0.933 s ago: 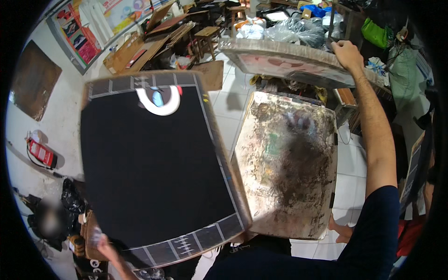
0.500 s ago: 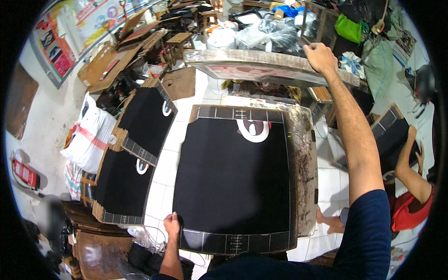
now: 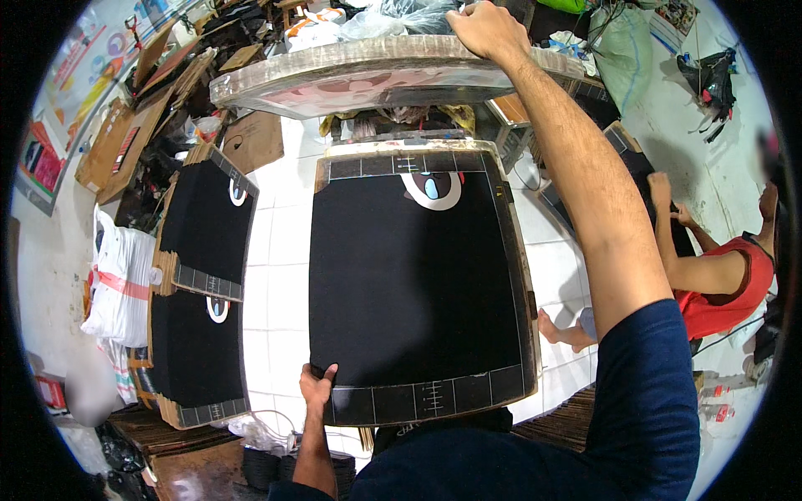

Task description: The person performs manual screen printing on black fabric. They align a screen, use a squeegee to pull ink across the mesh, lift the screen to reveal a printed logo, and repeat the process on successive pieces.

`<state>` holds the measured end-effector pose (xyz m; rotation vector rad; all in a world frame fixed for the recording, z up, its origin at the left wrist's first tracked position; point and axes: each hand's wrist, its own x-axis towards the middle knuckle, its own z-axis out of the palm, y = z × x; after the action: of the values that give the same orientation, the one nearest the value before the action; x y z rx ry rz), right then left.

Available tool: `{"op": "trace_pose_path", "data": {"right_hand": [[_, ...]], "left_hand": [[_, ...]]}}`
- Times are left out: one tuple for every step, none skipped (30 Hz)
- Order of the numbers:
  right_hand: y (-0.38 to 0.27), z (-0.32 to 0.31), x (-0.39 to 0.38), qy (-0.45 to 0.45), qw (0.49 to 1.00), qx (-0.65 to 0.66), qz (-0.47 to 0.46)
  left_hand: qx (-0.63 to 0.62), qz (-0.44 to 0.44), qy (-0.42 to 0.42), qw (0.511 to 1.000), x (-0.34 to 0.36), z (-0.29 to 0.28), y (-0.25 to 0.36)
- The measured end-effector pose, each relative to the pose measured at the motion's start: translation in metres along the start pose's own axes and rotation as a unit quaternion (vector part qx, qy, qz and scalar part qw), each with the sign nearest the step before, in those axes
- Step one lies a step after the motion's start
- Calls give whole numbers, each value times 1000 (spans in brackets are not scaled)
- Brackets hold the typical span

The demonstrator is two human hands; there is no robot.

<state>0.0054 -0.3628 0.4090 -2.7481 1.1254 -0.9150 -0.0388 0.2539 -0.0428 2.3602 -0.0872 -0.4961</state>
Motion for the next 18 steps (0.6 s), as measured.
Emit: {"op": "trace_pose_path", "data": {"right_hand": [[-1,-2,2,-8,1000,12,17],[-2,-5,5,-15,999,25,34],[-3,-7,7,-21,998,38,52],[-5,-9,9,-19,998,43,52],[-6,-11,11,-18,997,47,51],[-7,-12,12,-17,997,52,51],[-7,-12,13,-17,997,52,52],[-7,-13,14,-17,997,51,51],[-7,-13,15,-17,997,50,51],[-7,-12,16,-14,998,45,42],[-7,-12,17,-14,998,41,43],[-7,-11,19,-14,998,37,44],[-7,-11,20,-15,998,32,45],[-7,-11,22,-11,998,35,50],[-8,-10,23,-14,998,32,49],[-8,-10,23,-15,998,30,47],[-9,-11,24,-17,998,27,45],[-9,-11,24,-5,998,36,53]], "left_hand": [[9,-1,-3,1000,0,-2,2],[27,-2,0,1000,1,-4,4],[45,-1,4,999,2,-6,8],[57,-5,4,998,3,-8,12],[69,-8,4,998,4,-9,16],[81,-13,3,997,4,-10,21],[80,-16,5,997,5,-10,26],[78,-20,6,997,5,-11,32],[77,-20,13,997,5,-11,37],[93,-26,14,995,6,-12,42],[110,-27,20,993,6,-13,46],[127,-29,26,991,6,-13,50],[127,-30,23,991,7,-14,54],[127,-31,20,991,7,-15,57],[127,-32,16,991,8,-16,59],[122,-38,7,992,9,-16,60],[118,-44,-2,992,10,-16,60],[118,-47,-1,992,10,-16,59]]}}
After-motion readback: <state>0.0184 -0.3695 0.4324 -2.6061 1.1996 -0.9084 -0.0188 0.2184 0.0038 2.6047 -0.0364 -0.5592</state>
